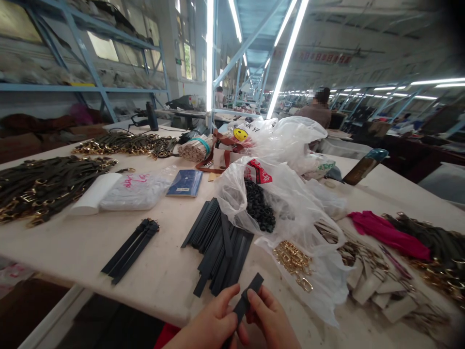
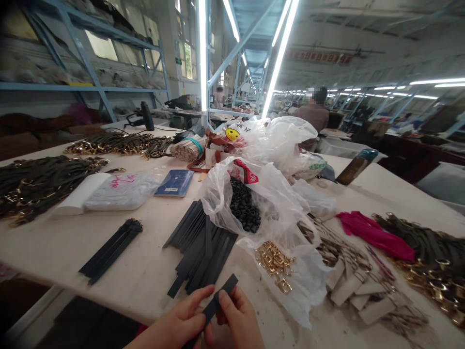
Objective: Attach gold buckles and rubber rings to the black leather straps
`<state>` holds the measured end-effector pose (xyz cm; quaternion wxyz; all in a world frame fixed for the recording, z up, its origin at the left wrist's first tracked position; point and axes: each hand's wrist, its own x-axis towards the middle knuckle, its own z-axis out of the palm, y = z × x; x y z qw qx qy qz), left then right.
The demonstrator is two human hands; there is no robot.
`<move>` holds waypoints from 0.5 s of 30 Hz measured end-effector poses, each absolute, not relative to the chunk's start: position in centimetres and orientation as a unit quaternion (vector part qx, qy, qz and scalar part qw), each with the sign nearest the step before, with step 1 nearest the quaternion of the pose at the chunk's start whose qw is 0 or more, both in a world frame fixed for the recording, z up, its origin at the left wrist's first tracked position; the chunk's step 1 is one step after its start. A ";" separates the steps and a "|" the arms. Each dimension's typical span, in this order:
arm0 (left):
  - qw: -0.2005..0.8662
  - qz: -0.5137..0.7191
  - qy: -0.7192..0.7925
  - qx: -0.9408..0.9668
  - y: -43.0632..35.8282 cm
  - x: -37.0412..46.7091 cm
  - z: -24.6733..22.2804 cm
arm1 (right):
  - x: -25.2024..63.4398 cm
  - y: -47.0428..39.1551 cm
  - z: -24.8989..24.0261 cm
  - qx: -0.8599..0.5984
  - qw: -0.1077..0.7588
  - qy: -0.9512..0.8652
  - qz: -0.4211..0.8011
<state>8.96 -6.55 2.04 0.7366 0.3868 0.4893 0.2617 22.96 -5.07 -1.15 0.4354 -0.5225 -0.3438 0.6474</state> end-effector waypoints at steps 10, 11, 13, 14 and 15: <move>0.774 0.268 0.476 0.321 -6.0 9.4 1.9 | 22.5 -5.2 -0.4 -0.615 0.381 -0.413 0.553; 0.774 0.269 0.475 0.322 -5.9 9.5 1.9 | 22.6 -5.2 -0.6 -0.616 0.383 -0.418 0.547; 0.770 0.271 0.475 0.328 -5.8 9.6 1.9 | 22.7 -5.2 -1.1 -0.614 0.385 -0.430 0.538; 0.767 0.269 0.477 0.335 -5.7 9.7 1.8 | 22.7 -5.2 -1.4 -0.612 0.384 -0.436 0.536; 0.761 0.263 0.482 0.345 -5.6 9.8 1.6 | 22.6 -5.2 -1.6 -0.609 0.382 -0.442 0.536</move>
